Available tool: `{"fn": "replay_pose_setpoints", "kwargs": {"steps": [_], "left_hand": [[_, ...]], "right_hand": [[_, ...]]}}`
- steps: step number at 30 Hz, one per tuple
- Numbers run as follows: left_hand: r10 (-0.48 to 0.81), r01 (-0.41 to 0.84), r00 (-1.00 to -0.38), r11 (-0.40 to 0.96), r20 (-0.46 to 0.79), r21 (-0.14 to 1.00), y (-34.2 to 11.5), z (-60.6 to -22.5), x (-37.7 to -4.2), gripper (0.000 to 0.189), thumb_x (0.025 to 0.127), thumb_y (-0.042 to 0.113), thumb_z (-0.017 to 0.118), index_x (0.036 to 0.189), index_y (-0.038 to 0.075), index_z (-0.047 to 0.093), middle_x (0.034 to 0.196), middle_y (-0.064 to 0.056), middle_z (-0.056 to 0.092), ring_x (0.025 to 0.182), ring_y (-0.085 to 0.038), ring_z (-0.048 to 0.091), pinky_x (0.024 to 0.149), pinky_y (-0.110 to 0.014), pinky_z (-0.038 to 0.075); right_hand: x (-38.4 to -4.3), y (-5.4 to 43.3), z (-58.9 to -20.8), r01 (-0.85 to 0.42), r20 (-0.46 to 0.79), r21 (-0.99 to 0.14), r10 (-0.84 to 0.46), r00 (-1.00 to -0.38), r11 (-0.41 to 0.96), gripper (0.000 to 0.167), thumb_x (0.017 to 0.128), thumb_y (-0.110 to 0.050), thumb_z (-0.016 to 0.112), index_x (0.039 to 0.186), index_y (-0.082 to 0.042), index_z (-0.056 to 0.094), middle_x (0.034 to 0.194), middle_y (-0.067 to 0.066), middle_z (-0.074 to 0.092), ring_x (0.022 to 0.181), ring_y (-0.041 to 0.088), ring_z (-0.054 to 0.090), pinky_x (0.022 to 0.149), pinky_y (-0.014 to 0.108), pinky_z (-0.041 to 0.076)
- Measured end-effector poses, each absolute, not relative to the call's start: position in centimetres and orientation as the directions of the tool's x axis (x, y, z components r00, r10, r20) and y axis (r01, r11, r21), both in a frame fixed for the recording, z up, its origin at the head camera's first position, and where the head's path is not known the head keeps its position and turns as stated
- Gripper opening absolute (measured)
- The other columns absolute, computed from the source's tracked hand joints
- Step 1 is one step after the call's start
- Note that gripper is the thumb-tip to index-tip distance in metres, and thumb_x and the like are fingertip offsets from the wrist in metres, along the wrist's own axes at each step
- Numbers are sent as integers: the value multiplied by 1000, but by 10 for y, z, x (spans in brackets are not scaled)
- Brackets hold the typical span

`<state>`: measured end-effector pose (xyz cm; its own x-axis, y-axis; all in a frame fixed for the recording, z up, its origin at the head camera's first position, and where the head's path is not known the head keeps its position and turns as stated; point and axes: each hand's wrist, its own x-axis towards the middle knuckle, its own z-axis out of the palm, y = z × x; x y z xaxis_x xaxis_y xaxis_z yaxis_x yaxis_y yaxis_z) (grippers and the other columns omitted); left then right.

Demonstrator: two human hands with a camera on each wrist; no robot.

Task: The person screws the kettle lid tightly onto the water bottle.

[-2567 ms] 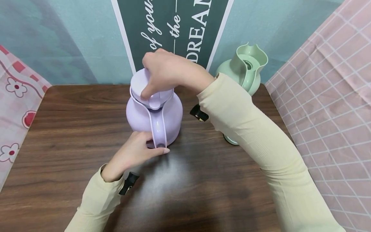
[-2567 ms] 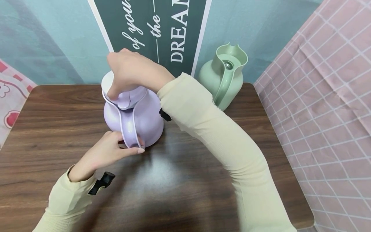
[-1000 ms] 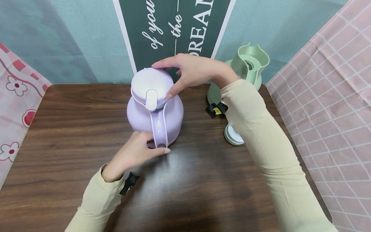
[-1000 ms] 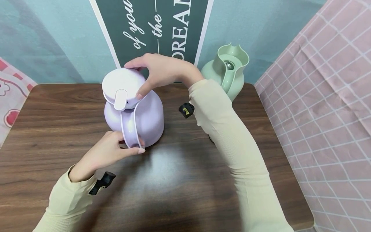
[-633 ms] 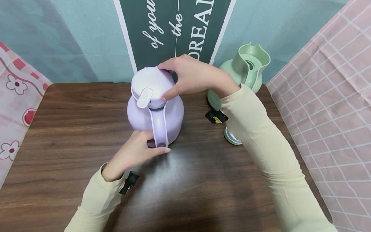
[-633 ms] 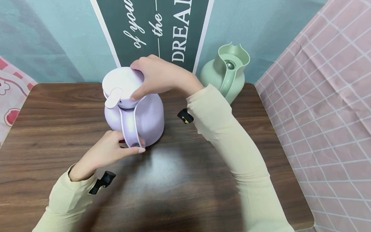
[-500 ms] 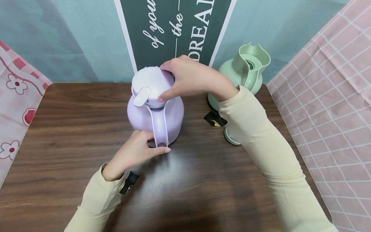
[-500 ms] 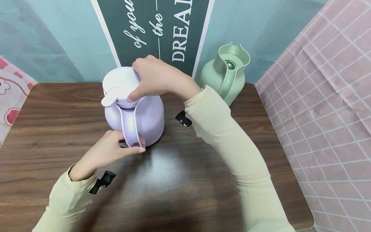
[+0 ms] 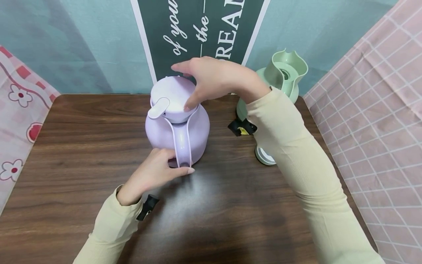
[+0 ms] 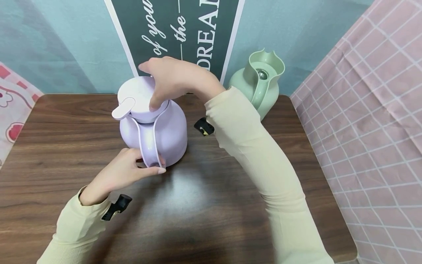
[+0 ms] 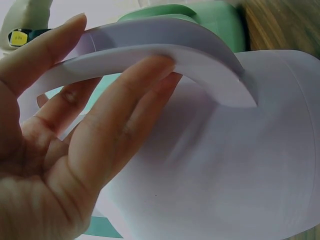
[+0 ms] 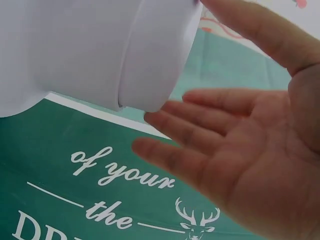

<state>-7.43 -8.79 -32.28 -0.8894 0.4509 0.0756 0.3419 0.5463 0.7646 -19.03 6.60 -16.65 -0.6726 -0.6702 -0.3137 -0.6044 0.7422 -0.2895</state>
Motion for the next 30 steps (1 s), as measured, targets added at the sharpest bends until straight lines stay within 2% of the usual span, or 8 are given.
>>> {"fn": "replay_pose_setpoints", "kwargs": {"steps": [5, 9, 12, 17, 22, 23, 26, 30], "left_hand": [[452, 341, -889, 542, 75, 768, -88, -323, -74, 16, 73, 20, 75, 68, 13, 62, 61, 9, 53, 58, -8, 46, 56, -26, 40], [455, 346, -887, 537, 81, 769, -89, -323, -74, 15, 73, 19, 75, 68, 13, 62, 61, 9, 54, 59, -8, 47, 57, -26, 41], [455, 347, -887, 538, 81, 769, -89, -323, -74, 16, 73, 20, 75, 68, 13, 62, 61, 9, 54, 59, -7, 47, 57, -26, 41], [454, 346, -887, 538, 82, 768, -89, -323, -74, 17, 73, 20, 76, 67, 14, 61, 60, 10, 53, 58, -7, 47, 56, -26, 40], [456, 352, -886, 539, 86, 765, -88, -324, -75, 17, 73, 21, 76, 67, 14, 62, 60, 10, 53, 58, -7, 46, 56, -26, 40], [457, 352, -886, 540, 86, 765, -88, -324, -75, 17, 73, 21, 75, 67, 14, 62, 60, 10, 53, 58, -7, 46, 56, -26, 40], [456, 350, -886, 543, 82, 763, -88, -324, -75, 16, 73, 21, 75, 67, 14, 62, 60, 10, 53, 58, -7, 46, 56, -26, 40], [456, 344, -887, 544, 75, 766, -88, -324, -75, 17, 74, 22, 75, 67, 14, 62, 60, 10, 53, 57, -7, 46, 55, -26, 40]], "right_hand": [[-193, 63, -167, -644, -322, -269, -697, -641, 716, 72, 74, -27, 73, 135, -5, 41, 130, 2, 48, 110, 12, 46, 92, 25, 34], [-188, 60, -170, -652, -267, -237, -694, -669, 720, 55, 73, -31, 73, 116, -2, 56, 105, 5, 56, 91, 17, 48, 79, 28, 38], [-181, 56, -172, -635, -250, -180, -659, -709, 751, 50, 74, -38, 71, 105, -1, 57, 96, 7, 53, 90, 21, 44, 76, 31, 38], [-171, 50, -170, -585, -262, -92, -586, -766, 806, 55, 75, -47, 68, 102, -1, 56, 96, 7, 51, 96, 22, 42, 76, 32, 39], [-179, 56, -166, -600, -275, -140, -613, -741, 788, 50, 74, -41, 71, 103, -3, 59, 88, 6, 52, 83, 20, 44, 68, 29, 36], [-183, 58, -166, -608, -280, -165, -628, -726, 777, 51, 74, -39, 72, 107, -3, 59, 90, 6, 53, 82, 20, 45, 69, 29, 36], [-193, 64, -167, -625, -310, -246, -671, -674, 741, 65, 74, -33, 74, 127, -3, 50, 114, 6, 54, 101, 18, 47, 84, 28, 37], [-202, 71, -172, -635, -337, -326, -714, -614, 700, 79, 74, -29, 75, 139, -7, 35, 138, 1, 40, 122, 12, 38, 99, 26, 29]]}}
